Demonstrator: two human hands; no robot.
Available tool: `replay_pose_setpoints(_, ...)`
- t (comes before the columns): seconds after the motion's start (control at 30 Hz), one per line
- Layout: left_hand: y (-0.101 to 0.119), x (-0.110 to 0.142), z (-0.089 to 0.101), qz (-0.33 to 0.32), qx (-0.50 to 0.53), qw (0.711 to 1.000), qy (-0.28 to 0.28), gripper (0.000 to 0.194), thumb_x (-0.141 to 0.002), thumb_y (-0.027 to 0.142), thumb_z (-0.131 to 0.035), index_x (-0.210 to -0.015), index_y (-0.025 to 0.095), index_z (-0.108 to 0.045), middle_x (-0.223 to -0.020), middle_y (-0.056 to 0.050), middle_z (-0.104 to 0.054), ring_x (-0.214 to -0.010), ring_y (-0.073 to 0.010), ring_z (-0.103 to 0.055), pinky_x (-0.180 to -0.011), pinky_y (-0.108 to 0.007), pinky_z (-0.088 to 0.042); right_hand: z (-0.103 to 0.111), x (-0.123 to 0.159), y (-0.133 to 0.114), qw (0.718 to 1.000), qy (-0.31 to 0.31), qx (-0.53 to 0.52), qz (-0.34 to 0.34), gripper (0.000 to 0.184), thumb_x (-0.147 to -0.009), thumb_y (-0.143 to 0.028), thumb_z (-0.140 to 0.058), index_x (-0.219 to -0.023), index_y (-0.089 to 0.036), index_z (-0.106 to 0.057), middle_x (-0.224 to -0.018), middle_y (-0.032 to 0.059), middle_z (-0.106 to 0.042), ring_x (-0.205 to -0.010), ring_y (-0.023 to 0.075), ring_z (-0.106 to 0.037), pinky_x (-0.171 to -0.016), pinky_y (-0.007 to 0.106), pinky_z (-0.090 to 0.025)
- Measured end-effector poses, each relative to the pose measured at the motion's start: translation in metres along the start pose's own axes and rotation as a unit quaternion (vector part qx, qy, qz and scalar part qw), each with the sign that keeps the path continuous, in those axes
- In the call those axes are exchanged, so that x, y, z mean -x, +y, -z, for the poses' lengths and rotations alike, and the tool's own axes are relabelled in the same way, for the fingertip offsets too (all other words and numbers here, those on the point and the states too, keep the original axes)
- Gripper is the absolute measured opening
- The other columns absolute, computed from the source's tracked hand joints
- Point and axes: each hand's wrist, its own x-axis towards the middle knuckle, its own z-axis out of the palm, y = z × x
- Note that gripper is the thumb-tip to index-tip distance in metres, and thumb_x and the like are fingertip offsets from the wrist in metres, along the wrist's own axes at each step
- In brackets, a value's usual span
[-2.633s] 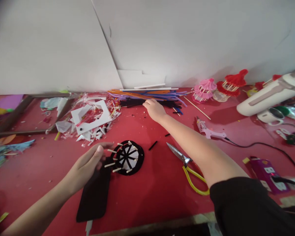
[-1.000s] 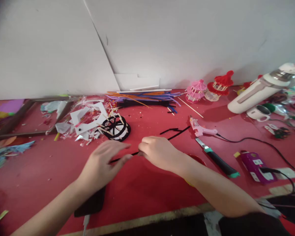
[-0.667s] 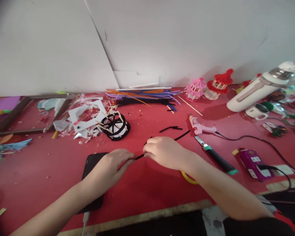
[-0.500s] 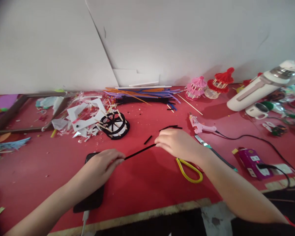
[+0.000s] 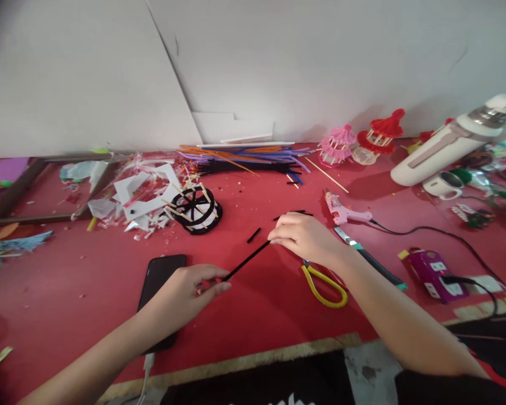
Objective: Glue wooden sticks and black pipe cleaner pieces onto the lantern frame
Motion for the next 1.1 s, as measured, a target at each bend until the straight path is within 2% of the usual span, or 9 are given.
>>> replay_pose_setpoints(0.17, -0.002, 0.0, -0.004, -0.008, -0.048, 0.999, 0.003, 0.03, -0.094, 0.031, -0.049, -0.081, 0.021, -0.074, -0.074, -0.001, -0.075, -0.061, -0.0152, -0.062, -0.06, -0.026, -0.04, 0.003, 0.008, 0.016, 0.998, 0.027, -0.009, -0.05, 0.02, -0.098, -0.029, -0.057, -0.094, -0.023, -0.075, -0.092, 0.0039, -0.074, -0.085, 0.0156, -0.069, -0.078, 0.027, -0.051)
replay_pose_setpoints(0.33, -0.022, 0.002, -0.008, 0.046, 0.011, 0.999, 0.01, 0.03, -0.094, 0.032, -0.046, -0.082, 0.022, -0.072, -0.077, 0.001, -0.075, -0.065, -0.0156, -0.065, -0.063, -0.026, -0.045, 0.016, 0.042, 0.037, 0.967, 0.094, 0.059, -0.231, 0.032, -0.097, -0.042, -0.055, -0.077, -0.021, -0.069, -0.07, 0.0014, -0.069, -0.063, 0.0157, -0.063, -0.062, 0.028, -0.046)
replay_pose_setpoints(0.43, -0.03, 0.0, -0.011, 0.054, 0.031, 0.997, 0.034, 0.03, -0.093, 0.034, -0.046, -0.091, 0.022, -0.073, -0.083, -0.001, -0.076, -0.068, -0.0171, -0.067, -0.066, -0.027, -0.049, 0.016, 0.065, 0.033, 0.966, 0.038, 0.086, -0.239, 0.045, -0.097, -0.052, -0.049, -0.067, -0.021, -0.063, -0.074, 0.0038, -0.068, -0.064, 0.0167, -0.062, -0.062, 0.03, -0.046)
replay_pose_setpoints(0.53, -0.029, -0.003, -0.011, 0.031, 0.004, 0.997, 0.065, 0.031, -0.093, 0.034, -0.047, -0.094, 0.021, -0.075, -0.085, -0.004, -0.073, -0.071, -0.0179, -0.066, -0.068, -0.029, -0.05, 0.011, 0.087, 0.018, 0.961, -0.055, 0.112, -0.248, 0.033, -0.094, -0.05, -0.055, -0.08, -0.022, -0.066, -0.092, 0.0058, -0.07, -0.077, 0.0204, -0.067, -0.068, 0.032, -0.048)
replay_pose_setpoints(0.7, -0.02, -0.004, -0.005, 0.028, -0.066, 0.996, 0.055, 0.029, -0.094, 0.032, -0.049, -0.095, 0.02, -0.075, -0.085, -0.005, -0.073, -0.072, -0.0198, -0.066, -0.068, -0.031, -0.049, -0.004, 0.113, -0.004, 0.923, -0.167, 0.169, -0.303, 0.017, -0.085, -0.033, -0.061, -0.095, -0.019, -0.063, -0.093, 0.0096, -0.071, -0.081, 0.0256, -0.069, -0.065, 0.033, -0.048)
replay_pose_setpoints(0.8, -0.017, -0.005, -0.004, 0.025, -0.075, 0.996, 0.035, 0.027, -0.094, 0.03, -0.049, -0.097, 0.021, -0.075, -0.091, -0.005, -0.075, -0.077, -0.021, -0.068, -0.071, -0.031, -0.05, -0.016, 0.115, -0.012, 0.907, -0.166, 0.218, -0.319, 0.017, -0.077, -0.018, -0.056, -0.094, -0.017, -0.06, -0.093, 0.0129, -0.07, -0.084, 0.0284, -0.07, -0.065, 0.033, -0.047)
replay_pose_setpoints(0.9, -0.015, -0.006, -0.007, 0.021, -0.081, 0.996, 0.02, 0.027, -0.095, 0.027, -0.048, -0.098, 0.021, -0.074, -0.096, -0.005, -0.077, -0.079, -0.0214, -0.069, -0.074, -0.032, -0.051, -0.024, 0.113, -0.014, 0.885, -0.155, 0.251, -0.361, 0.016, -0.074, -0.019, -0.054, -0.09, -0.018, -0.055, -0.09, 0.0136, -0.069, -0.079, 0.0303, -0.07, -0.059, 0.033, -0.043)
replay_pose_setpoints(1.0, -0.015, -0.007, -0.011, 0.028, -0.085, 0.996, 0.018, 0.026, -0.094, 0.025, -0.049, -0.101, 0.021, -0.074, -0.098, -0.005, -0.078, -0.079, -0.0217, -0.07, -0.075, -0.032, -0.052, -0.024, 0.111, -0.011, 0.899, -0.122, 0.197, -0.372, 0.019, -0.075, -0.024, -0.056, -0.093, -0.02, -0.052, -0.095, 0.0128, -0.071, -0.084, 0.0306, -0.071, -0.064, 0.033, -0.045)
replay_pose_setpoints(1.1, -0.015, -0.007, -0.013, 0.038, -0.079, 0.996, 0.029, 0.023, -0.093, 0.024, -0.051, -0.101, 0.021, -0.073, -0.094, -0.004, -0.078, -0.078, -0.0213, -0.071, -0.072, -0.031, -0.052, -0.018, 0.11, -0.011, 0.908, -0.113, 0.108, -0.388, 0.019, -0.084, -0.04, -0.054, -0.088, -0.023, -0.048, -0.078, 0.0063, -0.068, -0.072, 0.0253, -0.068, -0.063, 0.032, -0.043)
